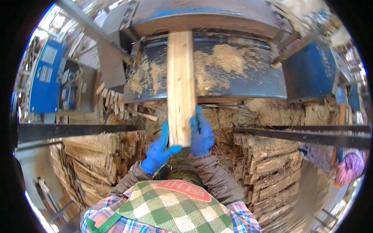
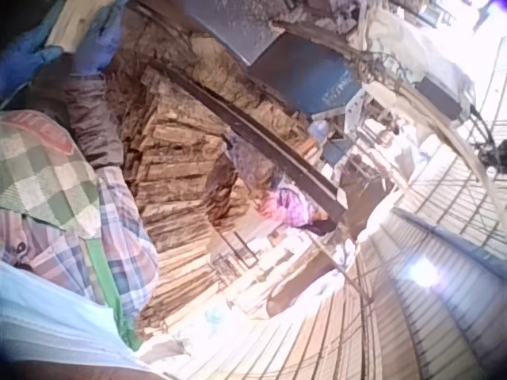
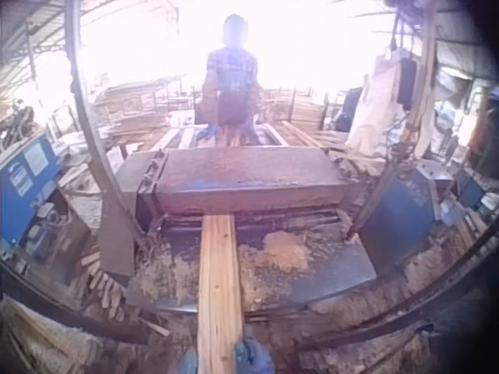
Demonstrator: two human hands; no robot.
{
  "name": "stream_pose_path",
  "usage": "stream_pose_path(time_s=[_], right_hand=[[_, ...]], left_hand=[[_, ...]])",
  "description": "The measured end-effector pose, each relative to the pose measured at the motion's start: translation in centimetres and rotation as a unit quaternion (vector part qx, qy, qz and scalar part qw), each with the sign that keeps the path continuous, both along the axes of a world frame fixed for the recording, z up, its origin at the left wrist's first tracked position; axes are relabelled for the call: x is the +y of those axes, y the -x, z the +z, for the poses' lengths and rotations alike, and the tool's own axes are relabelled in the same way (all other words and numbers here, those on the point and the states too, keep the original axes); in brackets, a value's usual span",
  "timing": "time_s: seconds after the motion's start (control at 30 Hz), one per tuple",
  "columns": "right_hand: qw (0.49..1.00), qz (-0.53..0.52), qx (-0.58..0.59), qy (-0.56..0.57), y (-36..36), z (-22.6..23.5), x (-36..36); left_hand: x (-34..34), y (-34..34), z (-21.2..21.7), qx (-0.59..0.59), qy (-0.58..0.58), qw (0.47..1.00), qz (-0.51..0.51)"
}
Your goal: The person repeatedly picks up wooden planks, places them into a planer machine, and stacks the processed planks on a nearby pile. The cycle of feeding and stacking continues throughout the clip.
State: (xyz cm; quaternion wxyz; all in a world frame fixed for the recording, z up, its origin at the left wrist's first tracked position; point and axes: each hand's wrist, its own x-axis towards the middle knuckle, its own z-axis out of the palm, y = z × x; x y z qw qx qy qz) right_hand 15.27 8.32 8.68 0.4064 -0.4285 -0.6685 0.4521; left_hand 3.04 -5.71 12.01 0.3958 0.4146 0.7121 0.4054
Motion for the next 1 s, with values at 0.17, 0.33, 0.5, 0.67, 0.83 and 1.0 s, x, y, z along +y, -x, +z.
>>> stream_pose_path(time_s=[0.17,0.33,0.5,0.67,0.83,1.0], right_hand=[[0.968,-0.015,-0.140,-0.208,4.8,2.1,8.0],[0.932,-0.064,-0.292,-0.207,9.7,-2.2,14.4],[0.986,-0.026,-0.110,-0.119,10.3,-1.7,16.7],[0.944,0.052,-0.258,-0.200,10.9,1.0,15.2],[0.931,0.146,-0.186,-0.278,9.9,-2.7,18.2],[0.861,0.440,0.050,0.249,5.6,0.9,-11.8]], left_hand=[[7.0,3.0,-0.5,0.223,-0.052,0.972,0.058],[11.3,4.9,-1.5,0.116,0.044,0.984,0.124],[6.3,-0.4,-4.5,0.060,-0.007,0.985,0.164],[-9.8,-13.5,-10.3,0.006,0.147,0.939,0.310],[-27.5,-26.8,-7.0,-0.232,0.080,0.725,0.643],[-46.3,-36.4,-15.1,-0.054,-0.190,0.328,0.924]])
